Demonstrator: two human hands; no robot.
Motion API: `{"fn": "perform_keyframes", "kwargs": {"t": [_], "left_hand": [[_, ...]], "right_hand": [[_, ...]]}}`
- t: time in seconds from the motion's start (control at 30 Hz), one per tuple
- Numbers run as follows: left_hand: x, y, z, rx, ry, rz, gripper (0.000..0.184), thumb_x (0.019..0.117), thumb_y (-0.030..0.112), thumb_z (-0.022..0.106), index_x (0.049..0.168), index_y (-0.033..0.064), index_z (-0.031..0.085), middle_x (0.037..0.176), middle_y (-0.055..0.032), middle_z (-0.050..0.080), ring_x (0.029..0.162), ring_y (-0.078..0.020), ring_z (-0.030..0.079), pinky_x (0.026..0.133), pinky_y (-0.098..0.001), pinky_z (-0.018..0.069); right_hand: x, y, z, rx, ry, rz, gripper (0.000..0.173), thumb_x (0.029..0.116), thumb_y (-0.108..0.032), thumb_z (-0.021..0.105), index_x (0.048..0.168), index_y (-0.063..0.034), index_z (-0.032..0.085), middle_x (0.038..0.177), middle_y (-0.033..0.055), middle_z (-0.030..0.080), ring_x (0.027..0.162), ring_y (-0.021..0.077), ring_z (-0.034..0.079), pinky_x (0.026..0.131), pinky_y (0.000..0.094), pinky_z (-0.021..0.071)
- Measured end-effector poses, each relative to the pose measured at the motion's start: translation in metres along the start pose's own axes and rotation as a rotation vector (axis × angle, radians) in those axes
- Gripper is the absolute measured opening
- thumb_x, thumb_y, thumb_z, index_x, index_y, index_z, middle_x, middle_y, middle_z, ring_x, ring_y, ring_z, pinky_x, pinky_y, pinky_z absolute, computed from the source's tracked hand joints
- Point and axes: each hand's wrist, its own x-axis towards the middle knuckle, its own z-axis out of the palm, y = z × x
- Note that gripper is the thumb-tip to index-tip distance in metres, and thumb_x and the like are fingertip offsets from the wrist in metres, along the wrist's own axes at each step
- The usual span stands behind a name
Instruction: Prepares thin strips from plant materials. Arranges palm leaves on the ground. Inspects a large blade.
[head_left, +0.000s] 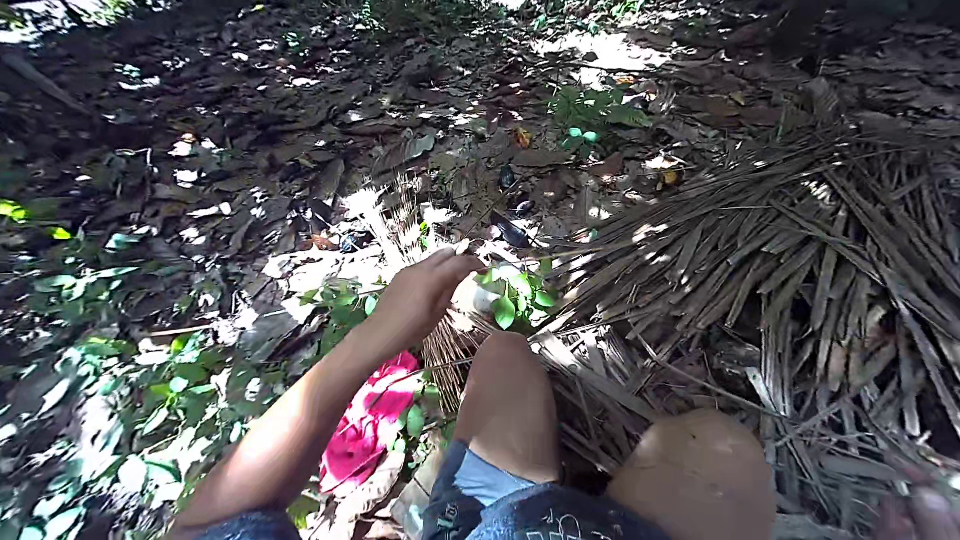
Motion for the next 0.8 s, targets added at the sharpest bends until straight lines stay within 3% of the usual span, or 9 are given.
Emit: {"fn": "perform_keyframes", "kwargs": {"t": [0.07,0.2,0.33,0.4,0.53,0.63,0.67,0.73,0.8], "left_hand": [[0.003,0.003,0.008,-0.159,-0.001,-0.103,0.027,0.1054,0.01,0.045,0.114,0.0055,0.07,0.096,-0.0073,0.067,0.082,-0.0166,0.064,0.076,-0.0381,0.0547],[-0.001,0.033,0.042,-0.511,-0.196,-0.195,0.029,0.1076,0.02,0.042,0.111,0.0086,0.068,0.079,0.006,0.058,0.063,0.0008,0.049,0.061,-0.0199,0.0446],[-0.007,0.054,0.064,-0.831,-0.38,-0.156,0.027,0.108,0.024,0.043,0.108,0.0132,0.068,0.069,0.0155,0.046,0.056,0.0082,0.04,0.053,-0.0107,0.0355],[-0.011,0.055,0.065,-0.91,-0.461,-0.134,0.025,0.1079,0.024,0.044,0.107,0.0145,0.067,0.069,0.0165,0.046,0.056,0.0089,0.038,0.052,-0.0098,0.0339],[-0.021,0.037,0.054,-0.68,-0.455,-0.097,0.029,0.1081,0.027,0.045,0.107,0.0129,0.07,0.082,0.0106,0.06,0.069,0.008,0.05,0.065,-0.0127,0.0433],[-0.03,0.025,0.039,-0.334,-0.337,0.022,0.028,0.1069,0.016,0.045,0.109,0.0062,0.071,0.096,-0.0069,0.07,0.082,-0.0154,0.067,0.076,-0.0367,0.0566],[-0.031,0.022,0.035,-0.197,-0.253,0.111,0.023,0.1022,0.008,0.049,0.108,0.0048,0.072,0.096,-0.0113,0.071,0.079,-0.0238,0.071,0.071,-0.044,0.059],[-0.026,0.016,0.028,0.048,-0.11,0.309,0.021,0.0913,0.003,0.058,0.104,0.0092,0.074,0.088,-0.0107,0.069,0.072,-0.0276,0.068,0.063,-0.0447,0.0562],[-0.017,0.011,0.024,0.148,-0.066,0.408,0.024,0.088,0.001,0.063,0.105,0.0131,0.075,0.085,-0.0089,0.068,0.078,-0.0288,0.068,0.073,-0.0471,0.0547]], "right_hand": [[-0.013,-0.03,0.033,-0.007,-0.14,-0.026,0.046,0.1085,-0.025,0.038,0.147,-0.0009,0.042,0.078,-0.0118,0.056,0.059,-0.0036,0.053,0.055,0.018,0.0491],[-0.039,-0.113,0.131,0.135,-0.507,-0.224,0.058,0.1048,-0.041,0.052,0.154,-0.0113,0.044,0.075,-0.0126,0.06,0.058,-0.0064,0.052,0.052,0.0152,0.0478],[-0.036,-0.16,0.206,0.356,-0.837,-0.129,0.069,0.1025,-0.025,0.053,0.159,0.0022,0.022,0.08,-0.0043,0.06,0.06,-0.0016,0.05,0.054,0.0172,0.0448],[-0.028,-0.161,0.218,0.49,-0.914,-0.048,0.059,0.1015,-0.02,0.053,0.154,-0.0009,0.034,0.073,-0.0104,0.056,0.056,-0.0036,0.049,0.053,0.0153,0.0436],[0.001,-0.137,0.175,0.595,-0.69,-0.042,0.041,0.102,-0.041,0.057,0.137,-0.0194,0.061,0.067,-0.0163,0.055,0.053,-0.0065,0.047,0.05,0.0124,0.0417],[0.035,-0.108,0.106,0.646,-0.344,-0.144,0.035,0.1044,-0.047,0.05,0.131,-0.0264,0.059,0.06,-0.0174,0.051,0.047,-0.0044,0.045,0.048,0.0143,0.0426],[0.04,-0.101,0.084,0.637,-0.272,-0.187,0.033,0.1052,-0.047,0.049,0.131,-0.0279,0.056,0.06,-0.0182,0.052,0.046,-0.0036,0.046,0.048,0.0152,0.0439],[0.037,-0.093,0.052,0.589,-0.233,-0.246,0.033,0.1029,-0.049,0.053,0.129,-0.0304,0.055,0.06,-0.0189,0.054,0.046,-0.0027,0.047,0.049,0.0163,0.0456],[0.028,-0.083,0.037,0.552,-0.287,-0.246,0.035,0.0991,-0.053,0.057,0.13,-0.0371,0.059,0.064,-0.0195,0.059,0.049,-0.0036,0.051,0.051,0.0159,0.0473]]}}
